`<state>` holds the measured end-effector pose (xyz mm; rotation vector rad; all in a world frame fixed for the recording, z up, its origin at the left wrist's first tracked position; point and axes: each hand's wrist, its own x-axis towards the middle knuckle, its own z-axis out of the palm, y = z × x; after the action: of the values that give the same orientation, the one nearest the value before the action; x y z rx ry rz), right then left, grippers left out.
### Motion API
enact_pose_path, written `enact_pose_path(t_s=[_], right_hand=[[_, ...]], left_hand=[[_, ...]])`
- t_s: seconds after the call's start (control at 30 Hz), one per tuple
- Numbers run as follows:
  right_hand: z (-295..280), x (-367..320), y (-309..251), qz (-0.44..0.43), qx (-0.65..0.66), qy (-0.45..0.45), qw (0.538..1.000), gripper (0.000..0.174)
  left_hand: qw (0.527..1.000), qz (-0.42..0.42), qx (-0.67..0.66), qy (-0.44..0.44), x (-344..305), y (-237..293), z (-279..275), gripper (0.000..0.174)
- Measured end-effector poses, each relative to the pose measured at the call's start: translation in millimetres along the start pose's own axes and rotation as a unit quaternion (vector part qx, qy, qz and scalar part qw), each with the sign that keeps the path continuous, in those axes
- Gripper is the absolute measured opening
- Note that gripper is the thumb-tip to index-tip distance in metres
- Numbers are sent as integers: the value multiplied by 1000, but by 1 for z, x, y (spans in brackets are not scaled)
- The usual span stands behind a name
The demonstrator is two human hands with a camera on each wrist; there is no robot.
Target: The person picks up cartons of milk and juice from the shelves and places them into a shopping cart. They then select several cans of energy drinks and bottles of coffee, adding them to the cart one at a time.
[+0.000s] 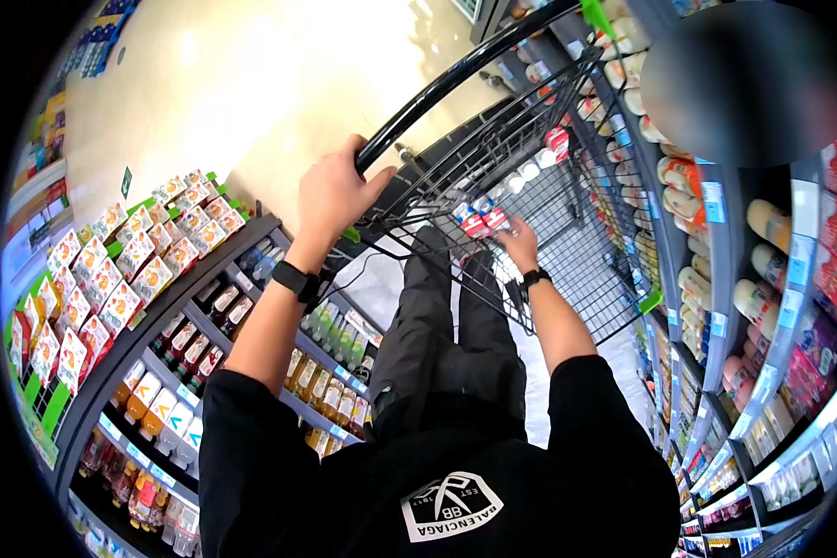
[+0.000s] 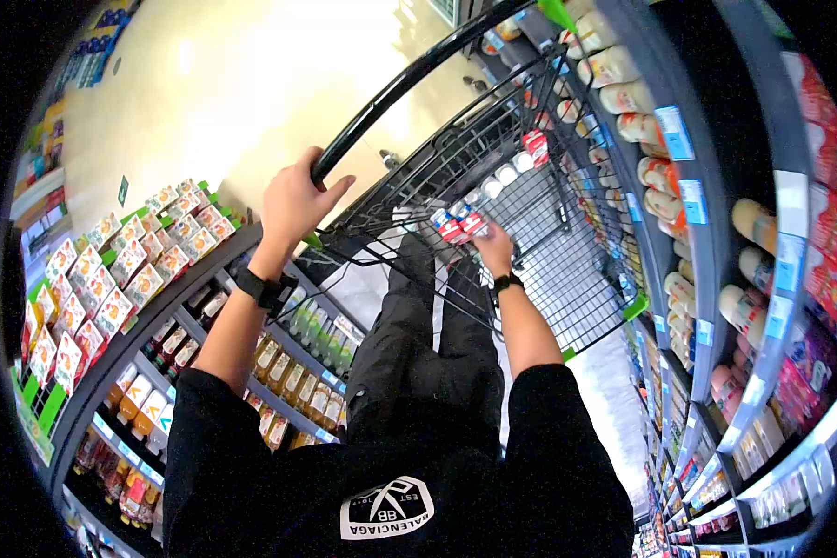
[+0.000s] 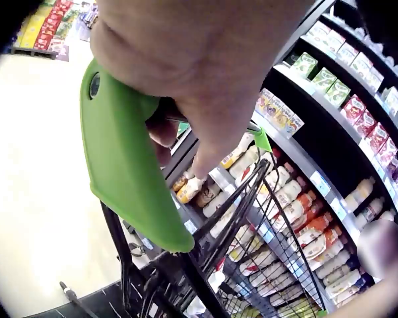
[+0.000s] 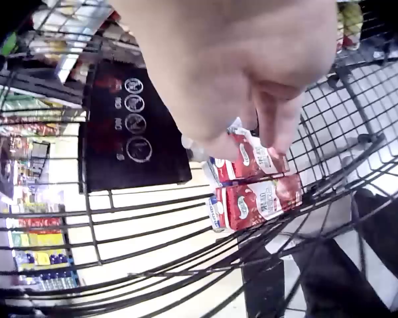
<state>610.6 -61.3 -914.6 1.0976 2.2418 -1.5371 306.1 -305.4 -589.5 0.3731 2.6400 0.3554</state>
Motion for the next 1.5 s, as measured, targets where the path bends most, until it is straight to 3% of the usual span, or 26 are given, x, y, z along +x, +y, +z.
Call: enact_pose_path(t_s=[0.03,0.1,0.17,0.2,0.27,0.3,0.33,0.43,0.47,0.5,0.57,0.63,0.67,0.7,0.73,0.8,0.87,1.03,1.07,1.17,1.23,1.3,1.33,1.4,1.43,1.5], right_hand=[[-15,-12,0,-33,-41,23,998,49],[-49,-32,19,-2,-32,-32,999,43],[-90,-70,8,45,-96,-24,994,37],[-114,-100,-20,1,-70,0,998,33],[-149,-138,-8,-65,-142,72,985,32],[-170,-162,-36,-8,-121,96,988,33],[-190,-175,-42,-12,-134,125,983,34],[-254,-215,-113,-63,-9,287,956,30],[-283,-227,-146,-39,-21,321,946,29],[-314,-238,-176,-11,-28,350,936,29],[-370,-256,-222,-179,-59,503,844,25],[-429,-293,-299,-262,-88,588,760,23],[-456,-309,-341,-342,-124,647,670,23],[-477,-331,-366,-323,-89,648,684,25],[-499,-346,-395,-354,-131,696,611,27],[-550,-363,-436,-429,-163,723,517,29],[-578,-382,-479,-411,-87,716,558,36],[-651,-370,-510,-408,-68,732,541,65],[-657,-367,-514,-433,29,675,597,78],[-688,-340,-509,-452,59,642,617,83],[-686,-344,-513,-446,55,655,607,76],[-680,-357,-512,-351,28,646,677,65],[-677,-357,-513,-351,29,646,677,65],[-668,-356,-514,-410,24,669,620,53],[-663,-354,-513,-409,25,669,621,53],[-646,-348,-510,-474,116,705,515,49]], left_hand=[[1000,0,-3,3,0,0,0,49],[1000,18,-9,23,0,-5,5,50],[999,31,-2,39,-1,-2,2,51],[999,32,-11,38,-1,-4,4,50],[998,44,-22,44,1,-11,13,50],[995,66,-6,78,-1,-13,18,51],[998,56,-4,43,0,-12,15,53],[985,122,-60,107,1,-23,31,58],[992,111,-41,51,-1,-16,18,56],[978,162,-87,94,2,-24,28,55],[969,178,-144,96,-8,-20,21,60],[959,193,-176,110,-16,-21,20,66],[949,216,-175,146,-13,-25,31,70],[948,211,-196,134,-20,-23,30,74],[945,220,-188,150,-24,-23,35,75],[946,229,-174,148,-32,-19,39,80],[950,227,-158,145,-38,-18,43,87],[939,241,-191,154,-64,-17,44,84],[939,239,-190,160,-69,-18,44,84],[931,248,-212,163,-79,-21,47,83],[925,263,-210,175,-88,-21,47,81],[924,266,-206,179,-97,-17,43,79],[925,269,-201,177,-101,-13,39,77],[926,272,-194,173,-108,-3,31,75],[920,289,-197,179,-110,3,27,71],[913,304,-198,184,-113,17,21,68]])
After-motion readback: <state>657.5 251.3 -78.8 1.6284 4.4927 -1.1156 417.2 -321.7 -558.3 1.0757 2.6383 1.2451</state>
